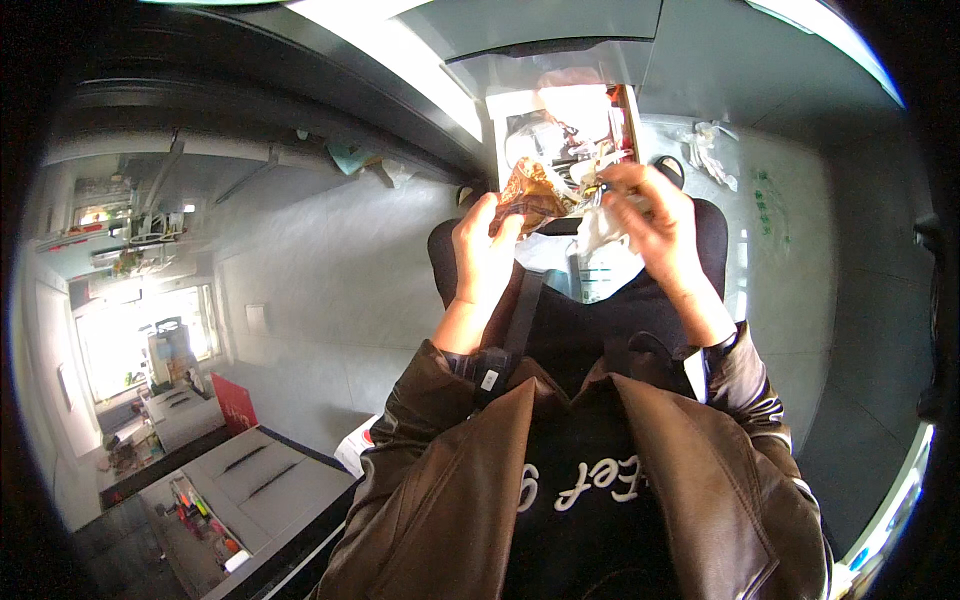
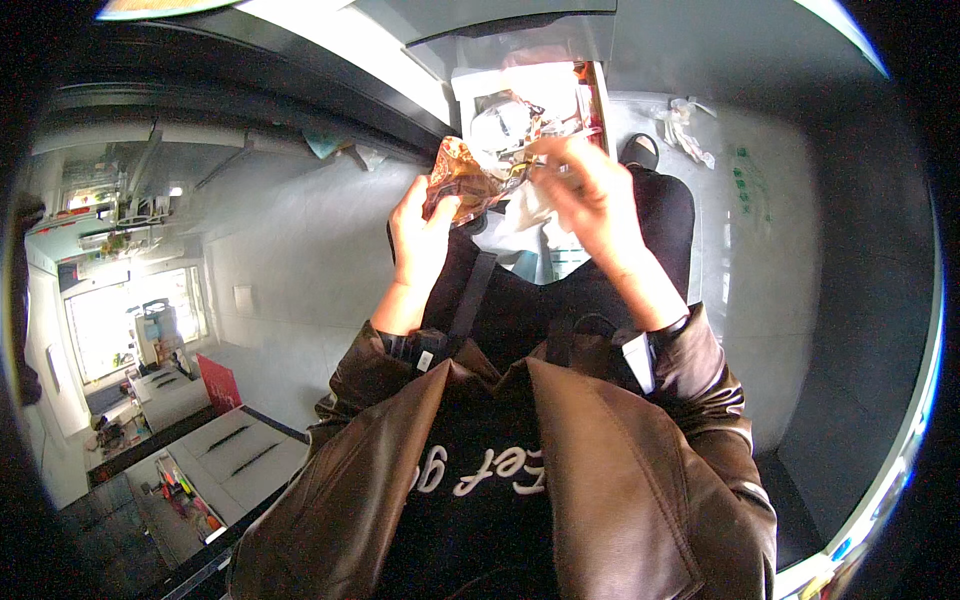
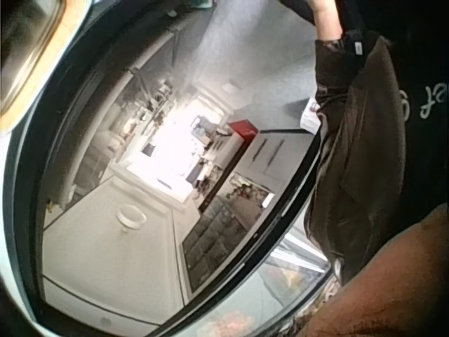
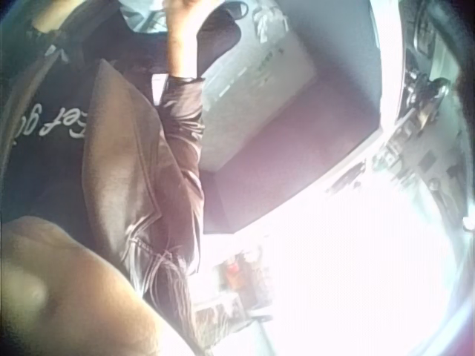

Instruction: The person sits on the floor and opens a drawer, then repeatedly picks up plastic bags and small items, inspects them, and places them back into the drawer. The person handles multiple packaged items and adjusts their positions within the drawer.

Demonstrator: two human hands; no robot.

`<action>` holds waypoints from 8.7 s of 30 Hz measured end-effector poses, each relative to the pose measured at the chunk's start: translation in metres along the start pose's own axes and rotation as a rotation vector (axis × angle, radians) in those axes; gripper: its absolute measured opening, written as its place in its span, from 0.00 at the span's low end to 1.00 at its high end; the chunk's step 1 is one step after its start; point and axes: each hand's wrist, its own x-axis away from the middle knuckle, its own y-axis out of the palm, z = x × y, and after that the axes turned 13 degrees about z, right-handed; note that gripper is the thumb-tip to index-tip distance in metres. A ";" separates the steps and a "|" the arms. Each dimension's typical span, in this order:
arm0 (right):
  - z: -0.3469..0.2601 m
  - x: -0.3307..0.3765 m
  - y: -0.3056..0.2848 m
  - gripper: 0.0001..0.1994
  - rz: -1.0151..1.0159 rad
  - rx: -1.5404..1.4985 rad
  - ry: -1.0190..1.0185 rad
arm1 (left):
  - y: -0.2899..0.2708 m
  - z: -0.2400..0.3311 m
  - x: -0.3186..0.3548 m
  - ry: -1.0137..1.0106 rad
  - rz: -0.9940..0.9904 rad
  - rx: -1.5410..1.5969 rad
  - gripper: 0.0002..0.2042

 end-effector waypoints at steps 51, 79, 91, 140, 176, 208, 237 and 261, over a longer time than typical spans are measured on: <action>-0.080 -0.012 0.011 0.13 -0.134 0.348 -0.715 | 0.006 0.004 0.003 0.034 -0.035 0.097 0.26; -0.086 -0.010 0.025 0.18 -0.272 0.515 -0.508 | -0.007 -0.021 0.007 -0.054 -0.016 0.261 0.26; -0.080 -0.010 0.024 0.23 -0.167 0.707 -0.444 | -0.008 -0.014 0.006 0.070 0.021 0.079 0.26; 0.015 0.042 0.043 0.12 -0.405 -0.151 0.345 | -0.030 -0.065 0.028 -0.816 -0.217 0.825 0.27; 0.021 0.081 0.062 0.18 -0.604 -0.545 1.245 | -0.048 -0.042 0.072 -0.635 -0.215 0.542 0.11; -0.025 0.100 0.061 0.36 -0.958 0.325 -0.032 | -0.085 0.000 0.092 0.056 -0.582 -0.675 0.22; -0.027 0.098 0.073 0.32 -1.026 -0.045 0.450 | -0.120 -0.001 0.096 -0.075 -0.640 -0.249 0.33; -0.024 0.100 0.073 0.28 -1.004 0.002 0.184 | -0.118 -0.020 0.090 -0.806 -0.403 0.483 0.42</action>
